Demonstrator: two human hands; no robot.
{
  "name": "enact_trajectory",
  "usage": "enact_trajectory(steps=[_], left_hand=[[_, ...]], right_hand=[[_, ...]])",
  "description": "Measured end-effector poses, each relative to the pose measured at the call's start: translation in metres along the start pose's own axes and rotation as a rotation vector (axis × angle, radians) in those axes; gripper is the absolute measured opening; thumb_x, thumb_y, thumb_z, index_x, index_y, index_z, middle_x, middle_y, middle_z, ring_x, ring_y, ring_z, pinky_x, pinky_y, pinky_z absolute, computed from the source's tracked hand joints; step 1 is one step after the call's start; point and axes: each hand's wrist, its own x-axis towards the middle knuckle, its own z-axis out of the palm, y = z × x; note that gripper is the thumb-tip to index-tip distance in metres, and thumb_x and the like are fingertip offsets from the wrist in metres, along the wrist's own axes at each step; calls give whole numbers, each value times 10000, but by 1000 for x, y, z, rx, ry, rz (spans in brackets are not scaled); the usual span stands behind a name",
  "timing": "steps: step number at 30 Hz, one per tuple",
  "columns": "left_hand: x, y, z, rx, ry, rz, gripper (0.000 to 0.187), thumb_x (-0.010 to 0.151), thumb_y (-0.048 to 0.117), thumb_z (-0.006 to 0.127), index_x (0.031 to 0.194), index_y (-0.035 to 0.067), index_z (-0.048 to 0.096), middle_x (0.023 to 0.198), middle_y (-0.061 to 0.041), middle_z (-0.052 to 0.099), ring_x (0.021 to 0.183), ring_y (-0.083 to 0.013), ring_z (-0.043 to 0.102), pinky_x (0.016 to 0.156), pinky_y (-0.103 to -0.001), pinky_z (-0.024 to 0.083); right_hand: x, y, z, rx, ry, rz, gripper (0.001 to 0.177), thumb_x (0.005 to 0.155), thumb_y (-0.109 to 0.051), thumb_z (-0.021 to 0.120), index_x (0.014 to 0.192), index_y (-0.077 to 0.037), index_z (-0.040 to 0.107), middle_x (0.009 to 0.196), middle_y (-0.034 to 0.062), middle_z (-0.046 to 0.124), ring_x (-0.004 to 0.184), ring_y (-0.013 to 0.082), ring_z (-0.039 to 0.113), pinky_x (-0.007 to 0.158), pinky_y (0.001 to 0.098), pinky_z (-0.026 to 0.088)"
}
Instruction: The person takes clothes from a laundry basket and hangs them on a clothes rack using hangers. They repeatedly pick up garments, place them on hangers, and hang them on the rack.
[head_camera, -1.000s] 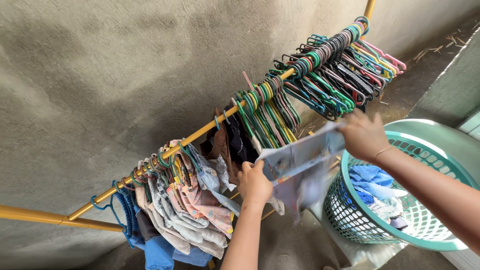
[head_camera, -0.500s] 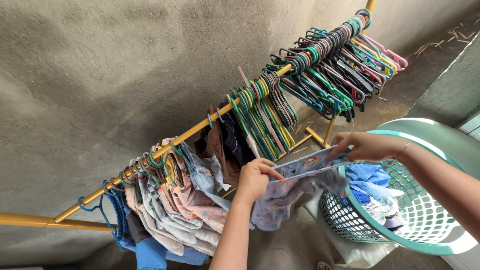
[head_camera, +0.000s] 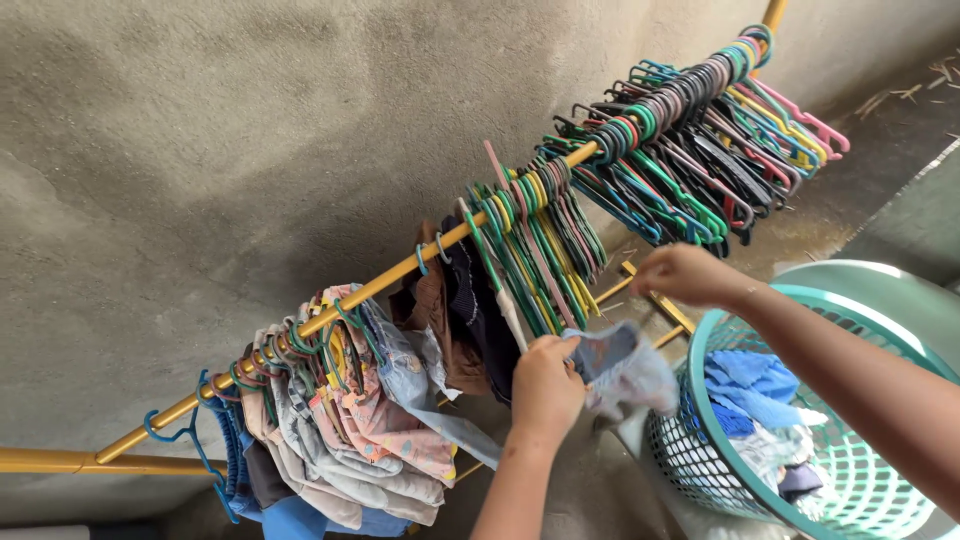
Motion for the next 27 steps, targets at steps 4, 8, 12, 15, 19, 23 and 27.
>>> enact_trajectory(steps=[4, 8, 12, 15, 19, 23, 27], left_hand=[[-2, 0, 2, -6, -47, -111, 403, 762, -80, 586, 1118, 9, 753, 1140, -145, 711, 1057, -336, 666, 939, -392, 527], [-6, -7, -5, 49, -25, -116, 444, 754, -78, 592, 1161, 13, 742, 1157, -141, 698, 1113, -337, 627, 961, -402, 504], [-9, -18, -14, 60, -28, -218, 477, 752, -70, 579, 1184, 48, 742, 1141, -117, 698, 1089, -321, 632, 942, -392, 514], [-13, -26, -19, 52, -19, -254, 459, 765, -50, 590, 1187, 53, 740, 1132, -114, 696, 1092, -317, 632, 942, -387, 518], [-15, -31, -22, 32, 6, -239, 458, 752, -47, 601, 1179, 40, 743, 1129, -123, 697, 1091, -324, 631, 942, -397, 510], [-18, -34, -22, -9, 13, -235, 450, 761, -47, 582, 1178, 24, 735, 1115, -133, 702, 1046, -330, 657, 927, -389, 520], [-20, -35, -27, 3, 86, -108, 434, 735, -52, 600, 1141, -5, 747, 1069, -160, 707, 982, -353, 671, 893, -397, 527]], right_hand=[[79, 17, 2, 37, 251, 110, 352, 896, -361, 733, 1181, -164, 796, 1167, 124, 786, 1065, 248, 735, 933, 385, 561], [143, 30, 18, 230, 272, 93, 412, 921, -319, 700, 1293, -143, 709, 1173, 122, 759, 1033, 250, 734, 879, 381, 559], [174, 35, 31, 347, 204, 201, 431, 932, -281, 695, 1323, -106, 656, 1117, 123, 747, 962, 239, 739, 773, 379, 601], [170, 35, 33, 314, 231, 228, 367, 920, -249, 724, 1227, -51, 757, 997, 133, 769, 865, 236, 732, 770, 353, 594], [158, 26, 20, 272, 314, 277, 303, 910, -247, 710, 1110, -29, 773, 846, 122, 756, 711, 255, 723, 726, 357, 595], [138, 21, 15, -47, 389, 216, 308, 888, -273, 749, 972, 23, 760, 804, 156, 758, 692, 236, 716, 723, 343, 572], [88, 25, 25, -19, 304, 273, 326, 883, -230, 697, 1123, -10, 676, 859, 167, 749, 649, 275, 747, 666, 360, 577]])
